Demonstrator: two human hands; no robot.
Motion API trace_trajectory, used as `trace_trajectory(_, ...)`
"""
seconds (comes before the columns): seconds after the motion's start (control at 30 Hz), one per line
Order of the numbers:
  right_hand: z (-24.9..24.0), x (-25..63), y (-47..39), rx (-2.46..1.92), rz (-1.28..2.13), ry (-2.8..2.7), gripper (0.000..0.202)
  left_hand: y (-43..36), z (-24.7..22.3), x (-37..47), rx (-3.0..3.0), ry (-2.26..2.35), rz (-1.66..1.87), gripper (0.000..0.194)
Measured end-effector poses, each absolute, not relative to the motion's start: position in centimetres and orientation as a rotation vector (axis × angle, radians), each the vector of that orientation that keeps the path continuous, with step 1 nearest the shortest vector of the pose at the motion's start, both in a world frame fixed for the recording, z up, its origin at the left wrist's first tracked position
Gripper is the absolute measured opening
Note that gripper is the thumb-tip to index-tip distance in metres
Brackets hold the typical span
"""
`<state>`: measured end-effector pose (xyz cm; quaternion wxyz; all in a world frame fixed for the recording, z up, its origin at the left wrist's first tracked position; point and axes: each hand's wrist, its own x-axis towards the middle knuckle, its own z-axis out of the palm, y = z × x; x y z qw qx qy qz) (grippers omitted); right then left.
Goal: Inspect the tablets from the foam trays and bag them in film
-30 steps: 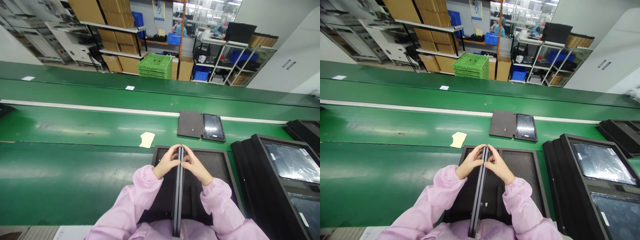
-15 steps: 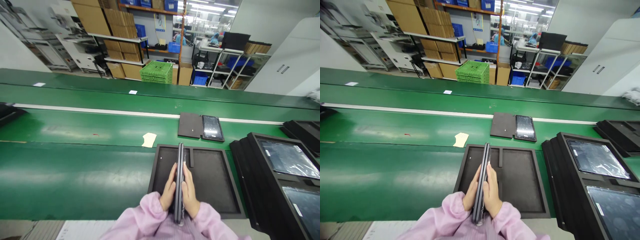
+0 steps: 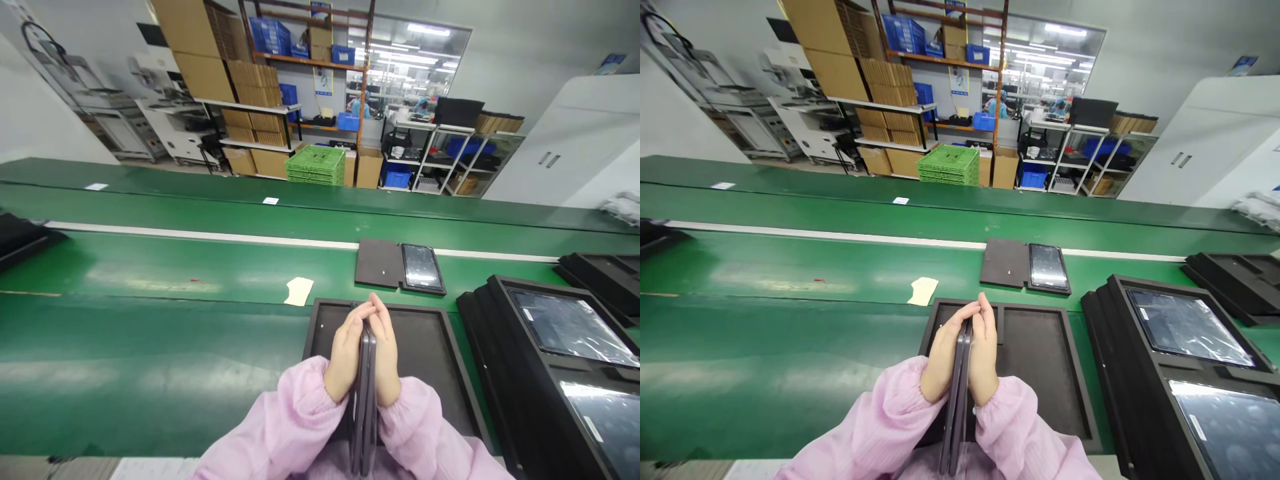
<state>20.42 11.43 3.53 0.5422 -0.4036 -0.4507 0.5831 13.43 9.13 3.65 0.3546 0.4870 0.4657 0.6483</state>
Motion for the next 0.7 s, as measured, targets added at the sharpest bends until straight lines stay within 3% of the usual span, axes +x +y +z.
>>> trace_trajectory(0.7, 2.6, 16.5, 17.5, -0.976, 1.554, -0.979, 0.048, 14.8, 3.8, 11.1, 0.741, 1.218, 1.718, 0.041)
